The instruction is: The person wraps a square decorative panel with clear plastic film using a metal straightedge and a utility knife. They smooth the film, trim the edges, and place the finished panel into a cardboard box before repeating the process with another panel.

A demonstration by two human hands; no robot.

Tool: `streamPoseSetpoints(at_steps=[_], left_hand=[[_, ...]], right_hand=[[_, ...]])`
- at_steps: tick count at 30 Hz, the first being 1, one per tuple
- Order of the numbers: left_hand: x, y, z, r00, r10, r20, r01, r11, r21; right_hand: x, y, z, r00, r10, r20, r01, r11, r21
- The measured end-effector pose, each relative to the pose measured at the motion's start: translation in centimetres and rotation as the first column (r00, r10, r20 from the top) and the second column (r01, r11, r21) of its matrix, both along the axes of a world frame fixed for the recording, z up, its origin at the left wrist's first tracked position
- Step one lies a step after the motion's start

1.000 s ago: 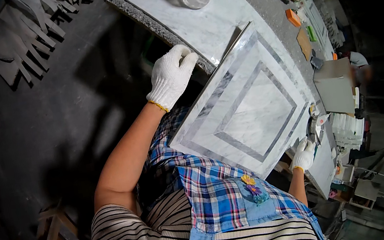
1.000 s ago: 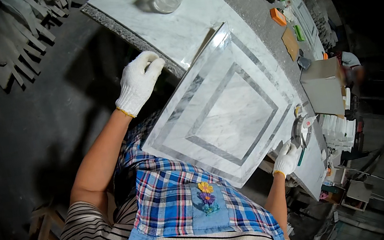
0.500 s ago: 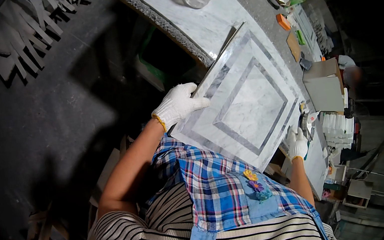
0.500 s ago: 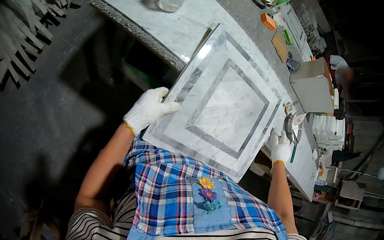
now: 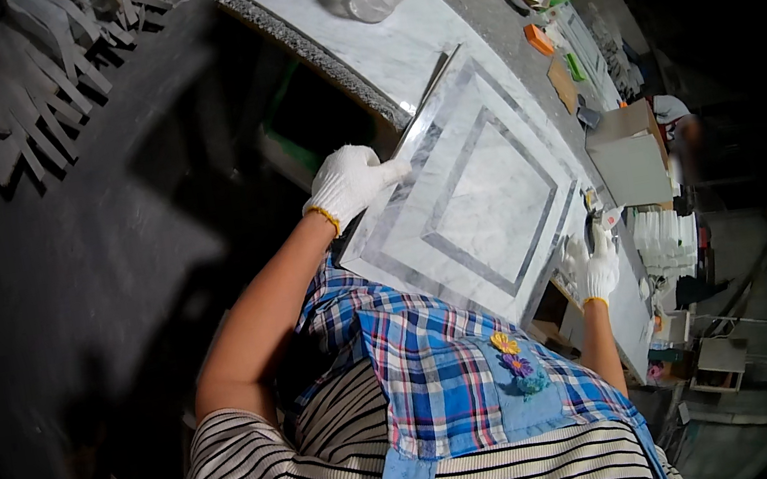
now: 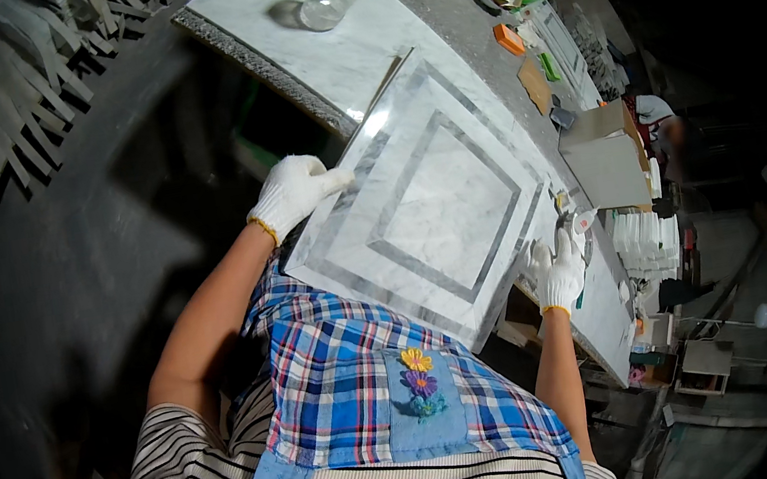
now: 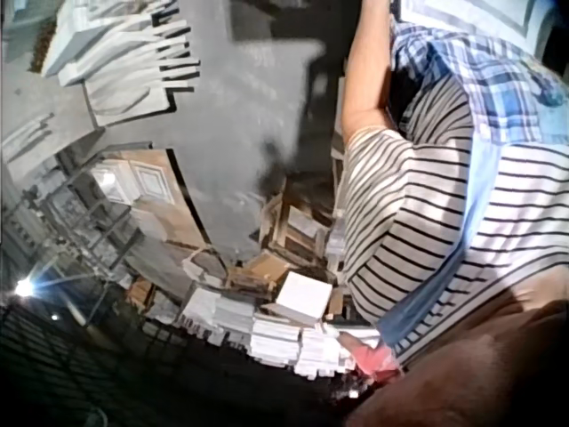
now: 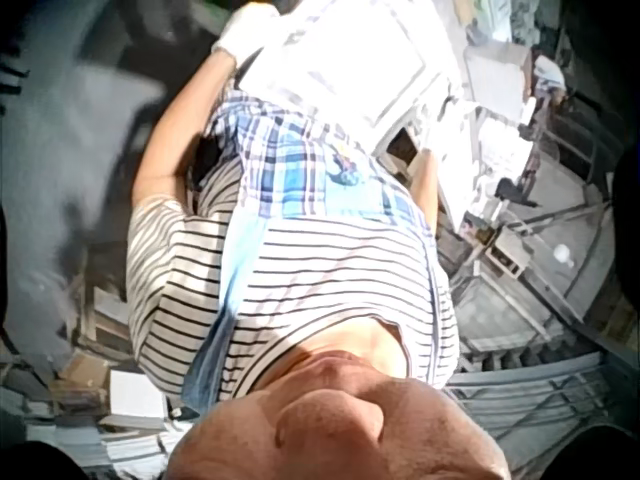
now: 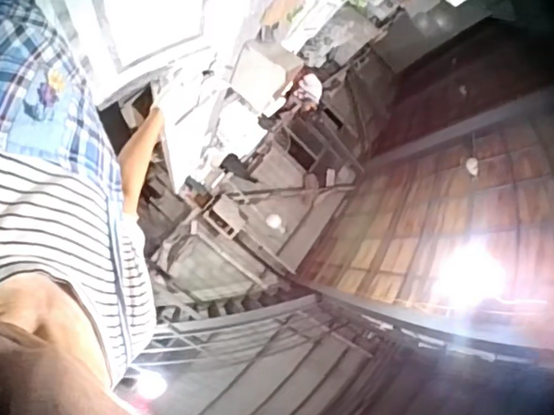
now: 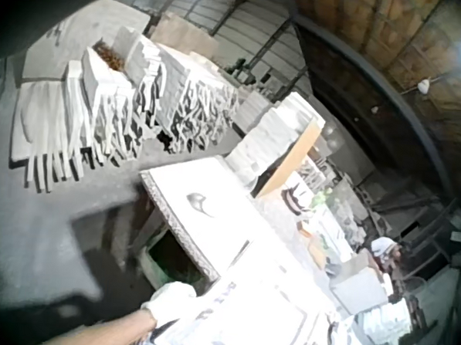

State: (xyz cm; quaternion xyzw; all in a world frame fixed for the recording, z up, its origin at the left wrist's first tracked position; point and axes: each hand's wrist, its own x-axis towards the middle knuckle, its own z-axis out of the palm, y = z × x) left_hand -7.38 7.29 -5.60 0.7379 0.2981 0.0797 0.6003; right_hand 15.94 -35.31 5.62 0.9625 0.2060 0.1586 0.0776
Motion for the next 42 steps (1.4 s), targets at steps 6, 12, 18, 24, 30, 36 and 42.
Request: streamPoseSetpoints(at_steps=[6, 12, 18, 24, 30, 36, 42], left_hand=[[1.8, 1.5, 1.2, 0.997, -0.021, -0.077, 0.03, 0.993, 0.118], [4.4, 0.5, 3.7, 0.983, -0.069, -0.167, 0.098, 0.98, 0.175], [5.2, 1.0, 2.7, 0.985, -0.044, -0.164, 0.085, 0.963, 0.256], [5.8, 0.2, 4.1, 0.99, 0.086, -0.112, -0.02, 0.871, 0.49], [5.7, 4.4, 5.1, 0.973, 0.212, 0.093, -0.219, 0.709, 0.67], [10.6, 6.7, 4.1, 0.997, 0.015, 0.081, -0.08, 0.41, 0.908], [13.5, 8.1, 2.8, 0.987, -0.082, 0.139, -0.105, 0.33, 0.938]], right_hand=[[-1.3, -0.1, 0.4, 1.0, -0.016, 0.008, 0.015, 0.998, 0.059], [-1.5, -1.6, 0.1, 0.998, -0.067, -0.011, 0.068, 0.98, 0.189], [2.2, -4.0, 0.5, 0.977, -0.175, 0.124, 0.14, 0.958, 0.249], [5.0, -12.6, 0.5, 0.897, -0.429, 0.111, 0.369, 0.862, 0.348], [9.6, -14.0, 0.7, 0.841, -0.513, 0.172, 0.464, 0.847, 0.258], [18.6, -17.9, 0.5, 0.787, -0.523, -0.327, 0.583, 0.803, 0.121], [22.7, -17.2, -2.0, 0.644, -0.674, -0.363, 0.593, 0.739, -0.32]])
